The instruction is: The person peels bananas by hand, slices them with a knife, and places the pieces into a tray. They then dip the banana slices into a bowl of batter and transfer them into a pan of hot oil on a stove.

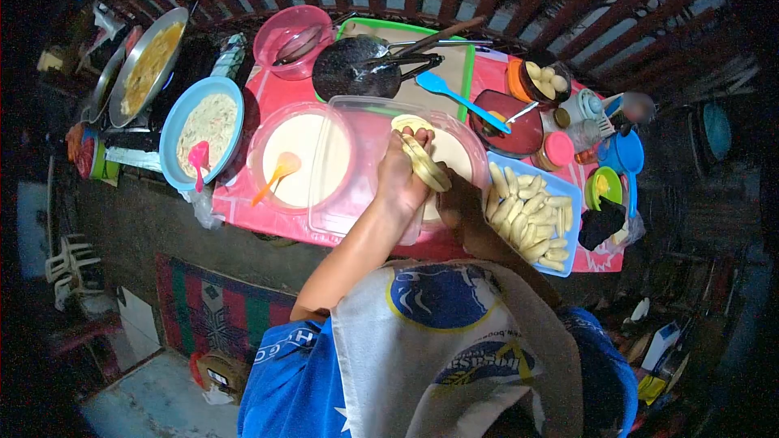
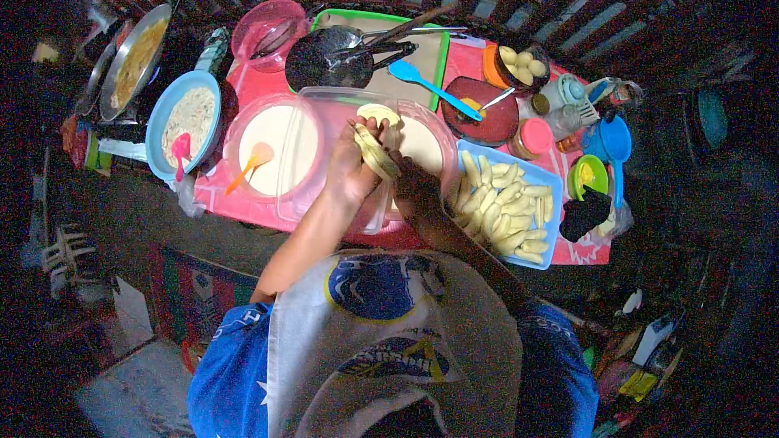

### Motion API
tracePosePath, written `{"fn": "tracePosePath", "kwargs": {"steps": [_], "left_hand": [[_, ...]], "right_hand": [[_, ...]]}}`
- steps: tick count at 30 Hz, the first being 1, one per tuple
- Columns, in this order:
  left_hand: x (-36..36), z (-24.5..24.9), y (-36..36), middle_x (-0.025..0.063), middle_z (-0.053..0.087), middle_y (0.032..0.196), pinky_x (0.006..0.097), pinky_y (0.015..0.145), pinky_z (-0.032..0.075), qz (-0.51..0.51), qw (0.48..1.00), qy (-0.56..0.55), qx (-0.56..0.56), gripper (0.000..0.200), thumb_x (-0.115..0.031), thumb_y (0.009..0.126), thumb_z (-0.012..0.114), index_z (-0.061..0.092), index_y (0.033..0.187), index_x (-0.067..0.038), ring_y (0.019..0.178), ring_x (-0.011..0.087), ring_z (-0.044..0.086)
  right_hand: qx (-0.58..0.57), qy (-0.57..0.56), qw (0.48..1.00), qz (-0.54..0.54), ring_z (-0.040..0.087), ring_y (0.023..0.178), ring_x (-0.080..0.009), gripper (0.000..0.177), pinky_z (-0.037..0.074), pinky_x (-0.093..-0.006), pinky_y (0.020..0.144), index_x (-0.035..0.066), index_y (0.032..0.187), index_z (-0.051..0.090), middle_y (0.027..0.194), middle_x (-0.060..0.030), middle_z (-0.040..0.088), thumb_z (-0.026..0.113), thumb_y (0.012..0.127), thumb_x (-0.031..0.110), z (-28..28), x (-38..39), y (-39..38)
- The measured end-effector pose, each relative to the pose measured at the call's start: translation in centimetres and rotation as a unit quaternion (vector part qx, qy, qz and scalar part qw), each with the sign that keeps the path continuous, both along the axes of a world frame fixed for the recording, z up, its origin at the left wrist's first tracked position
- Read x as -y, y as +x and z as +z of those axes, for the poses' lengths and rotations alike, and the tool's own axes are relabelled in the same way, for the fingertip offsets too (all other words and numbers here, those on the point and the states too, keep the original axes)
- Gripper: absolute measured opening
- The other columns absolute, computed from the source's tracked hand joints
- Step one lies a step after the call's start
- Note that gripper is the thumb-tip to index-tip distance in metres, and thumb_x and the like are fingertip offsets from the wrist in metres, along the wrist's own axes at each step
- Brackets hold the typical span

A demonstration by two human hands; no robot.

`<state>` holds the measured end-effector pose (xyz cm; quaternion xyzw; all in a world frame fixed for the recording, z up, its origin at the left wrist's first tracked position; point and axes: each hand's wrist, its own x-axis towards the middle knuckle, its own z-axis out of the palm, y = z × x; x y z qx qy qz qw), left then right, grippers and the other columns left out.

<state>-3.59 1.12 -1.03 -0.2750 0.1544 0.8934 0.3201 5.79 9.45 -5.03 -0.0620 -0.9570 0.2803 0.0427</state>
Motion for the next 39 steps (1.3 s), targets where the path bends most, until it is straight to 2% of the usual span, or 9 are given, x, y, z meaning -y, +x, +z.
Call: {"fn": "tracePosePath", "kwargs": {"steps": [4,6,11,14,19,24,28,35,39], "left_hand": [[-0.1,0.1,-0.1,0.0050,0.053,0.087,0.0413,0.081,0.044,0.021,1.000,-0.021,-0.004,0.025,-0.031,0.090,0.030,0.043,0.089,-0.010,0.088,0.0226,0.052],[-0.1,-0.4,-0.3,0.0051,0.053,0.087,0.0413,0.081,0.044,0.020,1.000,-0.016,-0.016,0.025,-0.031,0.090,0.030,0.043,0.089,-0.010,0.087,0.0222,0.052],[-0.4,0.3,-0.4,0.0048,0.053,0.086,0.0414,0.080,0.044,0.012,0.999,-0.048,-0.014,0.023,-0.030,0.090,0.032,0.044,0.088,-0.010,0.087,0.0215,0.052],[0.4,-0.4,-1.7,0.0055,0.048,0.078,0.0345,0.082,0.044,0.011,0.998,-0.007,-0.062,0.025,-0.029,0.091,0.028,0.042,0.090,-0.008,0.081,0.0183,0.052],[2.0,2.2,-2.9,0.0040,0.046,0.090,0.0371,0.080,0.043,0.101,0.995,0.015,-0.013,0.028,-0.034,0.090,0.028,0.041,0.095,-0.011,0.088,0.0192,0.050],[1.1,1.7,-2.0,0.0043,0.047,0.091,0.0340,0.076,0.045,0.080,0.996,-0.005,-0.047,0.029,-0.037,0.089,0.030,0.041,0.099,-0.012,0.086,0.0181,0.051],[1.0,3.0,-1.4,0.0041,0.049,0.086,0.0308,0.070,0.048,0.076,0.995,-0.012,-0.056,0.029,-0.038,0.089,0.031,0.043,0.095,-0.012,0.080,0.0159,0.052],[1.3,3.8,-0.4,0.0033,0.050,0.079,0.0264,0.064,0.050,0.059,0.995,-0.030,-0.081,0.027,-0.034,0.090,0.031,0.044,0.088,-0.011,0.073,0.0133,0.053],[1.7,3.0,-0.6,0.0025,0.050,0.082,0.0300,0.071,0.046,0.056,0.994,-0.011,-0.094,0.025,-0.036,0.089,0.034,0.042,0.094,-0.013,0.079,0.0149,0.052]], "right_hand": [[0.039,-0.017,0.999,-0.015,0.054,0.080,-0.0348,0.043,0.044,-0.0443,0.067,0.007,0.116,0.040,0.089,-0.0184,0.053,0.045,0.074,0.009,1.6,0.3,-0.5],[0.000,-0.005,0.999,-0.046,0.055,0.081,-0.0325,0.026,0.044,-0.0409,0.064,0.009,0.102,0.047,0.086,-0.0175,0.054,0.044,0.076,0.013,1.4,0.6,-0.4],[0.040,0.028,0.998,-0.042,0.055,0.077,-0.0345,0.021,0.044,-0.0421,0.062,0.008,0.097,0.047,0.084,-0.0186,0.055,0.044,0.076,0.013,1.8,0.2,-0.1],[0.084,0.025,0.996,-0.035,0.056,0.073,-0.0355,0.017,0.044,-0.0432,0.061,0.007,0.093,0.046,0.081,-0.0188,0.056,0.044,0.077,0.012,3.1,-0.4,1.3],[0.135,0.002,0.991,-0.025,0.056,0.069,-0.0360,0.015,0.044,-0.0446,0.058,0.006,0.091,0.046,0.077,-0.0184,0.056,0.044,0.077,0.009,6.0,-1.4,5.5],[0.016,-0.001,1.000,-0.010,0.056,0.069,-0.0357,0.015,0.044,-0.0437,0.059,0.004,0.092,0.047,0.076,-0.0195,0.056,0.045,0.079,0.010,5.7,-1.1,5.5],[0.064,-0.006,0.998,-0.012,0.056,0.071,-0.0354,0.014,0.045,-0.0431,0.060,0.004,0.091,0.048,0.076,-0.0184,0.056,0.045,0.079,0.010,6.7,-0.6,4.9],[-0.008,0.018,1.000,-0.010,0.056,0.071,-0.0344,0.012,0.044,-0.0415,0.059,0.003,0.089,0.049,0.076,-0.0179,0.055,0.045,0.079,0.007,6.2,0.3,3.8],[-0.006,0.027,1.000,-0.008,0.056,0.072,-0.0333,0.013,0.044,-0.0414,0.060,0.004,0.090,0.048,0.076,-0.0167,0.055,0.046,0.078,0.006,6.8,1.0,3.3]]}}
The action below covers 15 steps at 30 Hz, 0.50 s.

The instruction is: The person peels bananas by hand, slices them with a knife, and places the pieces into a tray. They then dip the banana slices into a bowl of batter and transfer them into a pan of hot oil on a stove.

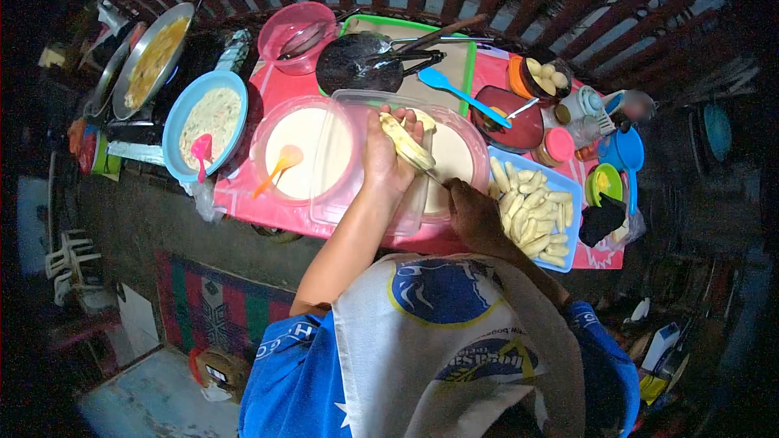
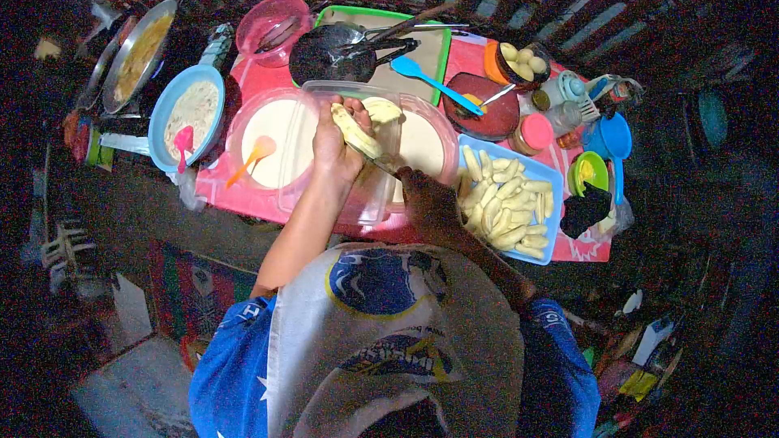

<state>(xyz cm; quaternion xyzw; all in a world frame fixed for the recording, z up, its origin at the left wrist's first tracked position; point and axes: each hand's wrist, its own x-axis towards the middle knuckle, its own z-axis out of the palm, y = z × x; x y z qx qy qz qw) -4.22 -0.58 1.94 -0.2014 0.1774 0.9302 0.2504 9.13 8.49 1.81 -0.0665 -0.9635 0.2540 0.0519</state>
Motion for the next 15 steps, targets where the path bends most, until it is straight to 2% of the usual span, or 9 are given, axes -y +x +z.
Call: {"fn": "tracePosePath", "kwargs": {"steps": [3,7,13,15], "left_hand": [[-0.1,0.2,0.2,0.0022,0.050,0.082,0.0292,0.071,0.046,-0.015,1.000,0.002,0.005,0.023,-0.034,0.089,0.034,0.043,0.092,-0.013,0.078,0.0141,0.052],[0.3,0.0,-0.2,0.0022,0.050,0.081,0.0283,0.069,0.046,-0.008,1.000,0.008,0.006,0.021,-0.032,0.089,0.033,0.043,0.092,-0.013,0.077,0.0136,0.052],[0.3,0.3,0.1,0.0032,0.049,0.082,0.0297,0.070,0.047,-0.011,1.000,0.013,0.022,0.020,-0.030,0.090,0.032,0.042,0.092,-0.013,0.078,0.0149,0.052],[0.3,1.1,0.0,0.0036,0.049,0.082,0.0308,0.072,0.047,-0.002,1.000,0.003,0.020,0.020,-0.029,0.090,0.032,0.042,0.092,-0.012,0.079,0.0160,0.053]], "right_hand": [[-0.047,-0.005,0.999,0.015,0.056,0.071,-0.0331,0.013,0.044,-0.0415,0.060,0.004,0.090,0.048,0.076,-0.0167,0.055,0.046,0.078,0.006,-0.1,0.4,-0.8],[-0.028,0.004,1.000,0.009,0.055,0.069,-0.0332,0.012,0.044,-0.0417,0.060,0.004,0.089,0.047,0.074,-0.0167,0.054,0.046,0.078,0.007,-1.9,0.4,-1.0],[-0.001,-0.009,1.000,0.015,0.055,0.070,-0.0328,0.013,0.044,-0.0415,0.058,0.004,0.089,0.045,0.073,-0.0168,0.053,0.046,0.077,0.007,-0.8,0.8,-1.8],[-0.006,0.019,0.999,0.029,0.055,0.070,-0.0329,0.015,0.044,-0.0409,0.057,0.002,0.090,0.044,0.073,-0.0168,0.052,0.047,0.076,0.007,-0.8,0.9,-2.0]]}}
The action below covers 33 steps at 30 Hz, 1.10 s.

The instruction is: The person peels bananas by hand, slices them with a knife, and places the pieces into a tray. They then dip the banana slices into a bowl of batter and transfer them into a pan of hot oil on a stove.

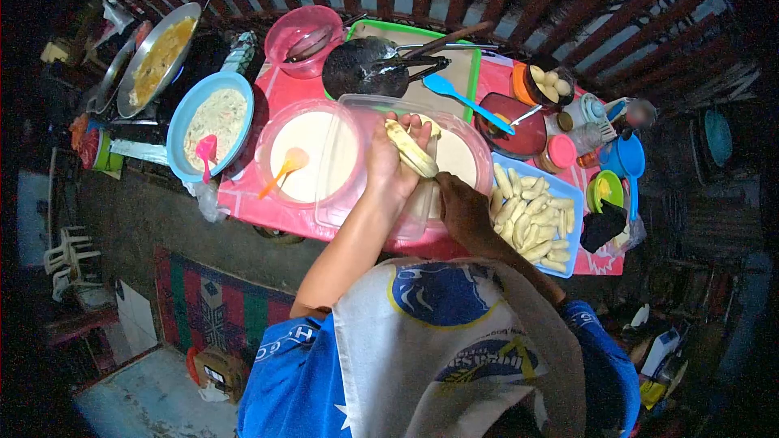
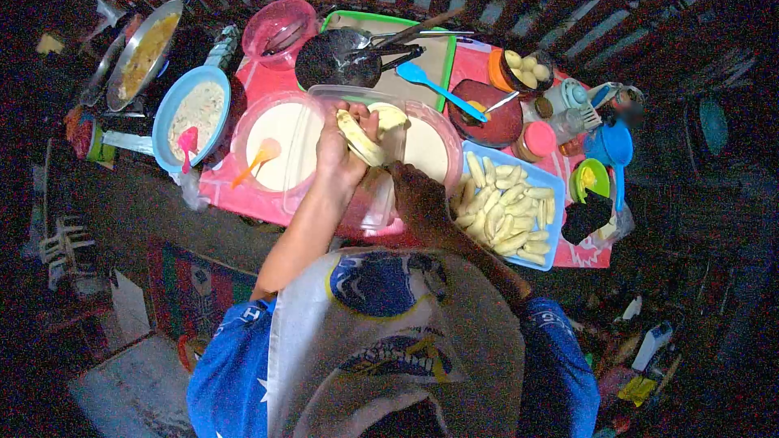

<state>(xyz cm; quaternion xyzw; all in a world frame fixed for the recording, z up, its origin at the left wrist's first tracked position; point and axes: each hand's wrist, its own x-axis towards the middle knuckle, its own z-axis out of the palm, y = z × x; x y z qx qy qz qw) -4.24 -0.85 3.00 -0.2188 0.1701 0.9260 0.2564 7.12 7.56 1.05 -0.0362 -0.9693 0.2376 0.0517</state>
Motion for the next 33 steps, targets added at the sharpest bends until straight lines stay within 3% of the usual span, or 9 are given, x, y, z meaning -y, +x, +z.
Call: {"fn": "tracePosePath", "kwargs": {"steps": [5,8,10,12,15,18,20,27,33], "left_hand": [[0.5,0.7,0.1,0.0038,0.051,0.075,0.0398,0.084,0.043,-0.031,0.999,-0.027,0.027,0.024,-0.027,0.091,0.029,0.045,0.085,-0.010,0.084,0.0191,0.054],[0.4,-0.6,-0.1,0.0041,0.051,0.074,0.0390,0.085,0.043,-0.009,0.999,-0.016,0.039,0.027,-0.028,0.091,0.029,0.045,0.084,-0.008,0.086,0.0199,0.054],[0.3,-1.1,-0.1,0.0045,0.052,0.075,0.0380,0.084,0.043,0.006,0.999,0.001,0.044,0.027,-0.028,0.091,0.029,0.045,0.083,-0.007,0.087,0.0208,0.054],[0.4,-1.4,-0.2,0.0050,0.052,0.075,0.0371,0.084,0.043,0.019,0.998,0.018,0.050,0.028,-0.028,0.091,0.029,0.044,0.082,-0.006,0.088,0.0216,0.054],[0.4,-1.2,-0.2,0.0069,0.053,0.077,0.0355,0.082,0.045,0.005,0.998,0.024,0.052,0.026,-0.025,0.091,0.029,0.043,0.083,-0.005,0.086,0.0236,0.055],[0.3,-0.7,0.2,0.0063,0.050,0.077,0.0362,0.084,0.043,-0.003,0.997,0.007,0.076,0.023,-0.025,0.091,0.025,0.042,0.088,-0.009,0.083,0.0185,0.051],[0.3,-1.0,0.2,0.0084,0.054,0.079,0.0367,0.078,0.047,0.006,0.997,0.009,0.070,0.020,-0.020,0.090,0.031,0.043,0.085,-0.005,0.080,0.0252,0.056],[0.2,-1.6,0.6,0.0086,0.055,0.083,0.0370,0.077,0.047,-0.011,0.997,-0.028,0.068,0.020,-0.020,0.090,0.031,0.043,0.087,-0.004,0.080,0.0238,0.055],[-0.3,-1.9,0.3,0.0128,0.054,0.095,0.0378,0.079,0.045,0.018,0.995,-0.046,0.085,0.023,-0.024,0.090,0.031,0.043,0.092,-0.004,0.087,0.0254,0.053]], "right_hand": [[-0.030,0.021,0.999,0.008,0.054,0.068,-0.0324,0.020,0.044,-0.0404,0.056,0.000,0.094,0.044,0.073,-0.0165,0.051,0.047,0.076,0.007,-1.2,0.0,-0.3],[-0.040,0.031,0.999,0.005,0.054,0.066,-0.0323,0.023,0.044,-0.0405,0.055,-0.001,0.097,0.045,0.072,-0.0168,0.051,0.046,0.076,0.008,-1.7,0.1,-0.6],[-0.024,0.027,0.999,-0.002,0.054,0.066,-0.0322,0.024,0.044,-0.0405,0.055,-0.001,0.099,0.045,0.072,-0.0170,0.051,0.046,0.077,0.008,-1.7,0.2,-0.8],[0.008,0.067,0.998,0.005,0.055,0.069,-0.0247,0.033,0.047,-0.0331,0.055,-0.001,0.102,0.045,0.074,-0.0118,0.051,0.048,0.070,0.005,-1.3,0.3,-1.0],[-0.006,0.062,0.998,0.004,0.056,0.069,-0.0239,0.035,0.047,-0.0324,0.056,-0.001,0.104,0.045,0.075,-0.0115,0.051,0.049,0.070,0.005,-1.1,0.5,-1.2],[0.000,0.077,0.997,0.011,0.056,0.070,-0.0235,0.037,0.047,-0.0324,0.057,-0.001,0.105,0.044,0.076,-0.0114,0.051,0.050,0.069,0.005,-2.2,0.2,-1.4],[-0.013,0.072,0.997,0.007,0.056,0.070,-0.0236,0.037,0.047,-0.0326,0.058,-0.001,0.105,0.044,0.076,-0.0113,0.051,0.050,0.069,0.005,-2.9,0.2,-1.5],[-0.052,0.039,0.998,0.012,0.056,0.070,-0.0243,0.042,0.047,-0.0339,0.058,0.002,0.107,0.044,0.078,-0.0109,0.050,0.051,0.067,0.004,-4.1,-0.2,-1.8],[-0.070,0.035,0.997,0.006,0.056,0.067,-0.0240,0.029,0.047,-0.0342,0.056,0.005,0.096,0.047,0.073,-0.0088,0.050,0.051,0.067,0.005,-2.9,-0.4,-1.9]]}}
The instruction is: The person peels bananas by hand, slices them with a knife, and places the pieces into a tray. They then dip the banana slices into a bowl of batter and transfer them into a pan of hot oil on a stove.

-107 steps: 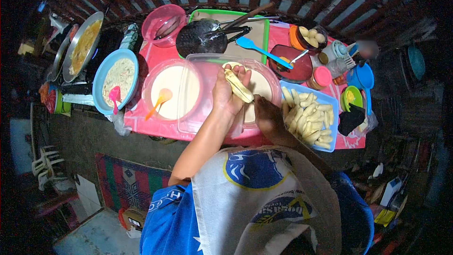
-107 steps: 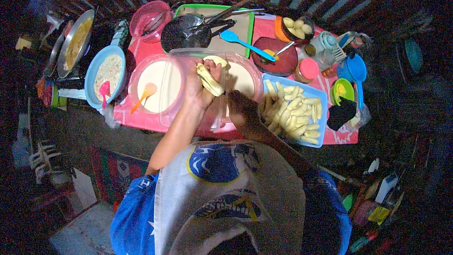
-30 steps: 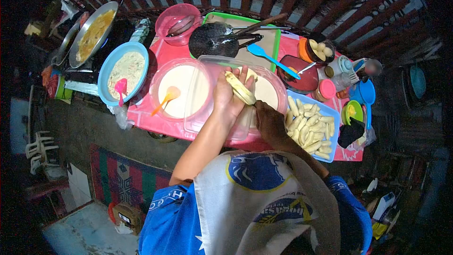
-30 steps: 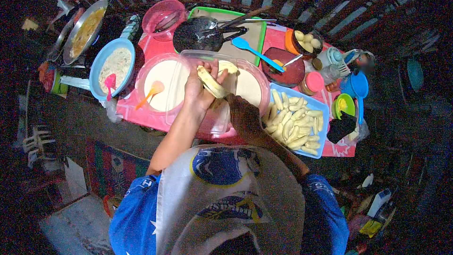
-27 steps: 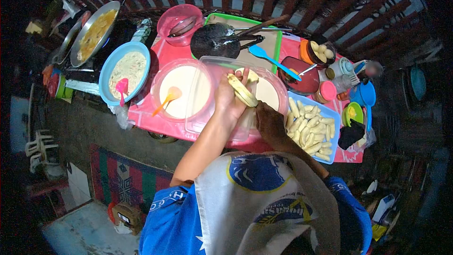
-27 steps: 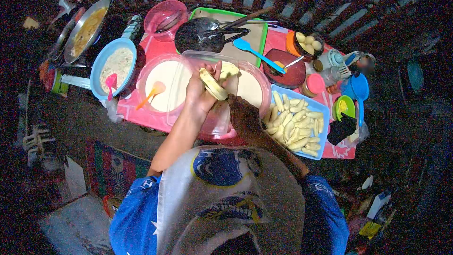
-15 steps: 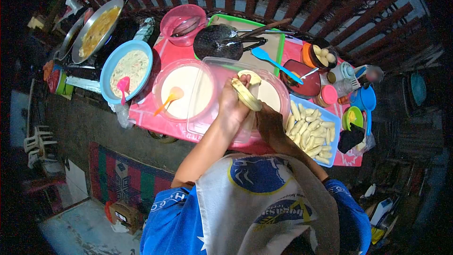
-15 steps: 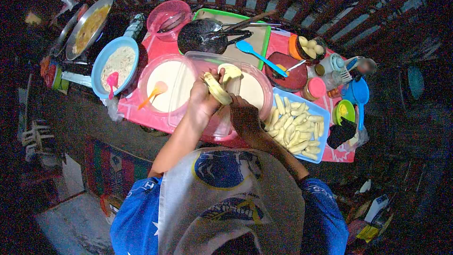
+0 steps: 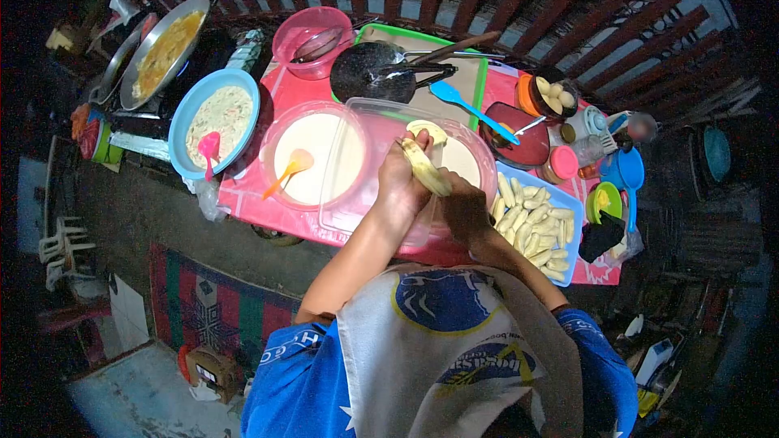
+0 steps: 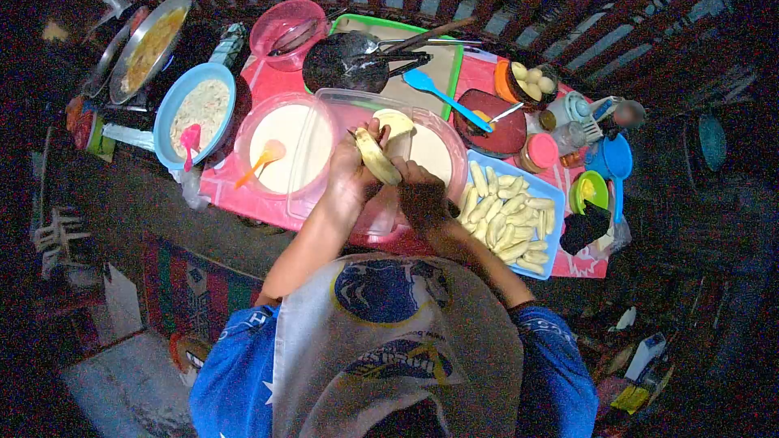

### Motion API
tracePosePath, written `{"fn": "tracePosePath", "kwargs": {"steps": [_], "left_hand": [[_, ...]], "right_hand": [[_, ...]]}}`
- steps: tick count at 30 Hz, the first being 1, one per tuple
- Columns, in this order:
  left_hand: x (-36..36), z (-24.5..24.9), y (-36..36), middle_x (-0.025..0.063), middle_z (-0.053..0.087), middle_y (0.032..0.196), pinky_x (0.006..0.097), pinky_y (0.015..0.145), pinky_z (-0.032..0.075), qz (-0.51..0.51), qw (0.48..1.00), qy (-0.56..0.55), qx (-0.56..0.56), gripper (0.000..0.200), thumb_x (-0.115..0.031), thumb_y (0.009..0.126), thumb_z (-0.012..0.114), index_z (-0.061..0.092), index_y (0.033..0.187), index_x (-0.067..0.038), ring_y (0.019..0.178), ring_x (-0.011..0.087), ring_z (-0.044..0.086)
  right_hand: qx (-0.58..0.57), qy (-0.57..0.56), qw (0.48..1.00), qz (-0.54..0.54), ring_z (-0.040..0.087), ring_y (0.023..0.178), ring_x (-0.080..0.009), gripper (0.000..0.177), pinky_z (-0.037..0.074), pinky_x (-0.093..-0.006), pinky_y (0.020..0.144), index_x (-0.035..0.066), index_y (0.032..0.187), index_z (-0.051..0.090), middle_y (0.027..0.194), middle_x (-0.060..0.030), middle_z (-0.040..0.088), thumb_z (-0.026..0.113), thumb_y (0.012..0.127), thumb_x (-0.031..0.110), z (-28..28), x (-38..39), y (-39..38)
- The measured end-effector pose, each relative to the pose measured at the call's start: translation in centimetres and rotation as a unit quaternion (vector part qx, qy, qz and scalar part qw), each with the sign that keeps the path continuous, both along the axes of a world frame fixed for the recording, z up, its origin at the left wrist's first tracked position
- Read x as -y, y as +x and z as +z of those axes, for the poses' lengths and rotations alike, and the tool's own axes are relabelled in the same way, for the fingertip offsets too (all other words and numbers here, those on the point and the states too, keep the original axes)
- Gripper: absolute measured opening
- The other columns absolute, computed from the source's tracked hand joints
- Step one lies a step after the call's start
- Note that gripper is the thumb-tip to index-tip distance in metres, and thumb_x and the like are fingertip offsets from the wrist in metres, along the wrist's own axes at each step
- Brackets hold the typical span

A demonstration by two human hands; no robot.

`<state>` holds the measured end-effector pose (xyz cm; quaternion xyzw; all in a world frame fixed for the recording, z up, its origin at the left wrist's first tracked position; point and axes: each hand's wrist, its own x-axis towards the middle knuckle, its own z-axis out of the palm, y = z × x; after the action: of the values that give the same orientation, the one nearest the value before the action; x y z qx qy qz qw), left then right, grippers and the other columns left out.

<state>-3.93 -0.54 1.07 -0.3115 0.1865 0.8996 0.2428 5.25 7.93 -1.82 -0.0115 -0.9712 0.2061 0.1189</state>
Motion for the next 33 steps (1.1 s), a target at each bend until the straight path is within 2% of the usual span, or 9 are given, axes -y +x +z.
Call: {"fn": "tracePosePath", "kwargs": {"steps": [5,12,25,27,29,30,31,32,33], "left_hand": [[1.3,-2.3,-0.3,0.0186,0.045,0.112,0.0384,0.083,0.042,-0.131,0.968,0.204,-0.070,0.041,-0.034,0.090,0.023,0.039,0.107,0.001,0.097,0.0288,0.048],[2.7,-0.9,1.1,0.0097,0.052,0.089,0.0266,0.060,0.046,-0.317,0.932,0.126,-0.121,0.038,-0.033,0.089,0.033,0.046,0.102,0.000,0.072,0.0187,0.054],[4.3,1.3,2.5,0.0026,0.053,0.090,0.0222,0.060,0.042,-0.464,0.863,-0.031,-0.195,0.031,-0.025,0.087,0.043,0.044,0.113,-0.007,0.071,0.0099,0.049],[4.7,1.6,2.4,0.0010,0.053,0.093,0.0206,0.060,0.043,-0.508,0.801,-0.114,-0.296,0.034,-0.023,0.086,0.045,0.042,0.116,-0.006,0.074,0.0056,0.048],[3.9,2.1,2.7,0.0016,0.053,0.097,0.0210,0.066,0.042,-0.548,0.741,-0.192,-0.338,0.041,-0.021,0.085,0.047,0.037,0.123,-0.007,0.080,0.0060,0.047],[3.4,2.2,2.9,0.0022,0.052,0.099,0.0213,0.067,0.041,-0.552,0.693,-0.236,-0.399,0.043,-0.021,0.085,0.049,0.037,0.123,-0.007,0.082,0.0069,0.046],[3.1,2.3,3.0,0.0028,0.052,0.100,0.0216,0.068,0.040,-0.552,0.640,-0.280,-0.456,0.044,-0.021,0.084,0.050,0.037,0.124,-0.007,0.084,0.0077,0.046],[3.1,2.5,3.0,0.0028,0.052,0.100,0.0216,0.068,0.040,-0.553,0.638,-0.284,-0.454,0.044,-0.021,0.084,0.050,0.037,0.124,-0.007,0.084,0.0077,0.046],[3.1,2.7,2.9,0.0034,0.052,0.100,0.0219,0.068,0.040,-0.525,0.633,-0.311,-0.477,0.044,-0.020,0.082,0.053,0.039,0.122,-0.007,0.083,0.0084,0.047]], "right_hand": [[-0.004,0.127,0.992,-0.021,0.054,0.059,-0.0251,0.022,0.044,-0.0353,0.050,0.006,0.093,0.049,0.068,-0.0114,0.049,0.049,0.072,0.010,3.6,-1.3,-0.6],[-0.057,0.314,0.947,0.040,0.051,0.077,-0.0183,0.045,0.040,-0.0299,0.060,0.009,0.115,0.045,0.079,-0.0060,0.051,0.047,0.071,0.017,5.4,-5.1,-0.9],[-0.083,0.314,0.938,0.125,0.051,0.068,-0.0202,0.039,0.040,-0.0336,0.059,0.018,0.105,0.053,0.073,-0.0067,0.051,0.052,0.067,0.010,10.0,-13.5,2.0],[0.017,0.209,0.978,0.018,0.054,0.066,-0.0254,0.036,0.043,-0.0375,0.059,0.015,0.102,0.055,0.075,-0.0102,0.055,0.052,0.068,0.007,9.7,-13.9,3.0],[0.049,-0.093,0.994,0.034,0.057,0.077,-0.0300,0.027,0.045,-0.0365,0.068,0.008,0.104,0.053,0.087,-0.0178,0.057,0.051,0.077,0.014,7.9,-12.8,2.4],[0.187,-0.213,0.959,-0.027,0.058,0.079,-0.0253,0.031,0.044,-0.0342,0.070,0.005,0.104,0.052,0.090,-0.0189,0.057,0.053,0.079,0.023,8.1,-11.3,2.1],[0.115,-0.257,0.957,0.069,0.057,0.079,-0.0204,0.038,0.043,-0.0319,0.071,0.002,0.104,0.050,0.089,-0.0149,0.059,0.056,0.078,0.029,7.1,-10.4,1.8],[0.044,-0.297,0.947,0.114,0.051,0.062,-0.0061,0.032,0.040,-0.0224,0.052,0.003,0.105,0.051,0.075,-0.0018,0.057,0.053,0.082,0.024,4.8,-9.6,1.4],[0.203,-0.460,0.863,0.052,0.047,0.051,-0.0040,0.030,0.034,-0.0184,0.044,0.002,0.102,0.053,0.063,0.0000,0.053,0.053,0.082,0.024,6.8,-8.0,1.6]]}}
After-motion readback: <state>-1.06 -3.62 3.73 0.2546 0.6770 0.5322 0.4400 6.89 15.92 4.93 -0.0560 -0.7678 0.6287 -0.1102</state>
